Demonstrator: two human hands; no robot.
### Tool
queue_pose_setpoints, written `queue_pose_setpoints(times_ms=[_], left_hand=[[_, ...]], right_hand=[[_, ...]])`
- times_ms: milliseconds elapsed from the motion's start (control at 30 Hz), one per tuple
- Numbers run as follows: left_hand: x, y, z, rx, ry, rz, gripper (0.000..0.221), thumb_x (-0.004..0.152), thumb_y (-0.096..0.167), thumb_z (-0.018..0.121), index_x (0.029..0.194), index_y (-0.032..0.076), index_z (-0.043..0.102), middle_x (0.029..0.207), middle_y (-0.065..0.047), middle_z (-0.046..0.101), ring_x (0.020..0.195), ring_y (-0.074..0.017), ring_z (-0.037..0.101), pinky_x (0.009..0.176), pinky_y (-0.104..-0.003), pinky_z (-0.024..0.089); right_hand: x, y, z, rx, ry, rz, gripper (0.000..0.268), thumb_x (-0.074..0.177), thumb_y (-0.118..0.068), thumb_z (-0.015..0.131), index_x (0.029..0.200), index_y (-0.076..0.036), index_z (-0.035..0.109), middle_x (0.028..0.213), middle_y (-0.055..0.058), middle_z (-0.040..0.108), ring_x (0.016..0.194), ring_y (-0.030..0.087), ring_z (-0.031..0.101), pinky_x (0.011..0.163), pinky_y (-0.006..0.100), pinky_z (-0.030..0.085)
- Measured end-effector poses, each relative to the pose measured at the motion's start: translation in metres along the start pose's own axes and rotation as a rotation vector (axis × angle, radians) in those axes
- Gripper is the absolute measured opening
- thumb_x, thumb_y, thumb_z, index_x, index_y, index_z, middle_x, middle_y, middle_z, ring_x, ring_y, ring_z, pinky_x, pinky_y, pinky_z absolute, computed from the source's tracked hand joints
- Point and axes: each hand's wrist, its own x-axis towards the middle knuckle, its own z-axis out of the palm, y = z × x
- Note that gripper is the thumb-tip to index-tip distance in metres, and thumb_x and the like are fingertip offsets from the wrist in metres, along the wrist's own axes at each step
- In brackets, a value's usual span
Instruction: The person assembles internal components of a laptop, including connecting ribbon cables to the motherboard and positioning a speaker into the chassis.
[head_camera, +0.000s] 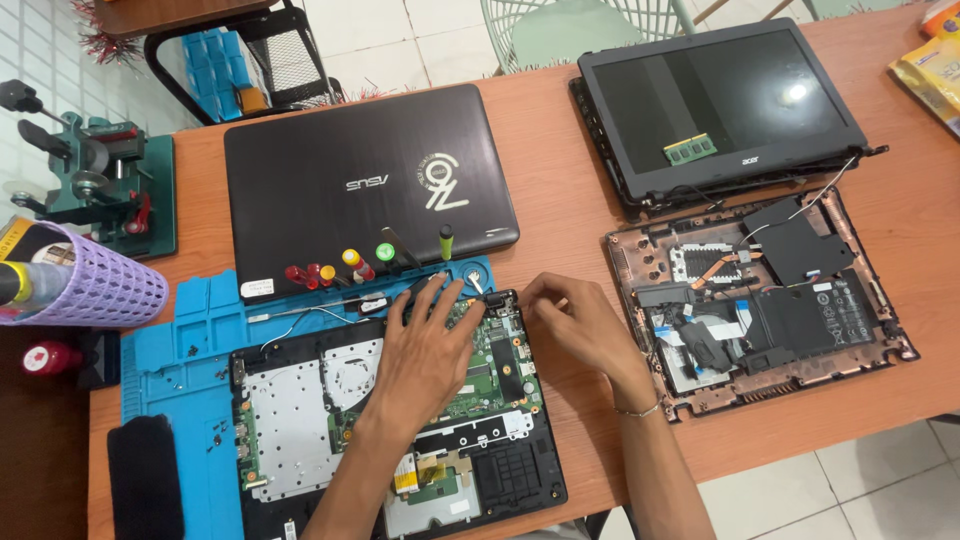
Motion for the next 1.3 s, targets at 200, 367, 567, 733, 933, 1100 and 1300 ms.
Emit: queue_pose_setpoints(times_ms=[200,367,567,733,933,1100,1300], left_hand=[[-0.004,-0.009,-0.008,-0.114,0.012,0.021,0.039,0.093,0.014,0.058,0.132,0.01,0.063,0.141,-0.018,0.054,0.14,-0.0346,0.041,0.114,-0.056,0.029],[-0.013,-0.009,-0.008,-0.199,0.045,-0.032,0.041,0.095,0.012,0.056,0.134,0.004,0.059,0.139,-0.016,0.056,0.139,-0.0337,0.044,0.115,-0.053,0.031],[-0.019,-0.009,-0.006,-0.154,0.045,-0.006,0.037,0.092,0.012,0.058,0.127,0.006,0.064,0.137,-0.016,0.057,0.138,-0.0334,0.045,0.115,-0.053,0.03],[-0.02,-0.012,-0.005,-0.19,0.057,-0.031,0.039,0.091,0.01,0.059,0.13,0.005,0.063,0.137,-0.016,0.057,0.138,-0.0334,0.045,0.115,-0.053,0.03],[-0.019,-0.016,-0.004,-0.182,0.045,-0.029,0.038,0.091,0.01,0.059,0.13,0.008,0.063,0.137,-0.016,0.057,0.138,-0.034,0.045,0.115,-0.055,0.031],[-0.017,-0.018,-0.004,-0.156,0.029,-0.021,0.042,0.089,0.008,0.061,0.13,0.01,0.063,0.138,-0.017,0.056,0.139,-0.0339,0.045,0.115,-0.056,0.03],[-0.017,-0.019,-0.002,-0.091,-0.008,0.0,0.047,0.085,0.006,0.063,0.131,0.012,0.061,0.14,-0.017,0.054,0.14,-0.0321,0.042,0.115,-0.056,0.029]], right_hand=[[-0.003,-0.015,0.002,-0.023,-0.012,0.083,0.02,0.089,-0.006,0.059,0.1,-0.001,0.075,0.081,0.01,0.077,0.067,0.015,0.069,0.064,0.031,0.056],[-0.003,-0.016,0.007,-0.107,-0.023,-0.116,0.017,0.084,-0.004,0.067,0.098,-0.003,0.077,0.085,0.007,0.072,0.065,0.015,0.066,0.063,0.03,0.055],[-0.005,-0.016,0.016,-0.184,-0.027,-0.282,0.018,0.08,-0.005,0.075,0.098,-0.005,0.079,0.087,0.007,0.066,0.072,0.019,0.063,0.067,0.032,0.054],[-0.007,-0.022,0.018,-0.232,-0.014,-0.293,0.022,0.08,-0.008,0.078,0.102,-0.005,0.079,0.089,0.008,0.065,0.075,0.021,0.063,0.07,0.035,0.054],[-0.005,-0.024,0.02,-0.282,-0.018,-0.286,0.024,0.081,-0.011,0.077,0.105,-0.007,0.08,0.09,0.008,0.066,0.076,0.022,0.065,0.072,0.037,0.055],[-0.005,-0.023,0.023,-0.3,-0.029,-0.295,0.028,0.081,-0.01,0.076,0.108,-0.008,0.08,0.091,0.009,0.066,0.079,0.023,0.066,0.073,0.038,0.056],[-0.004,-0.016,0.025,-0.338,-0.04,-0.338,0.03,0.08,-0.009,0.076,0.11,-0.009,0.08,0.088,0.009,0.066,0.08,0.023,0.065,0.076,0.038,0.055]])
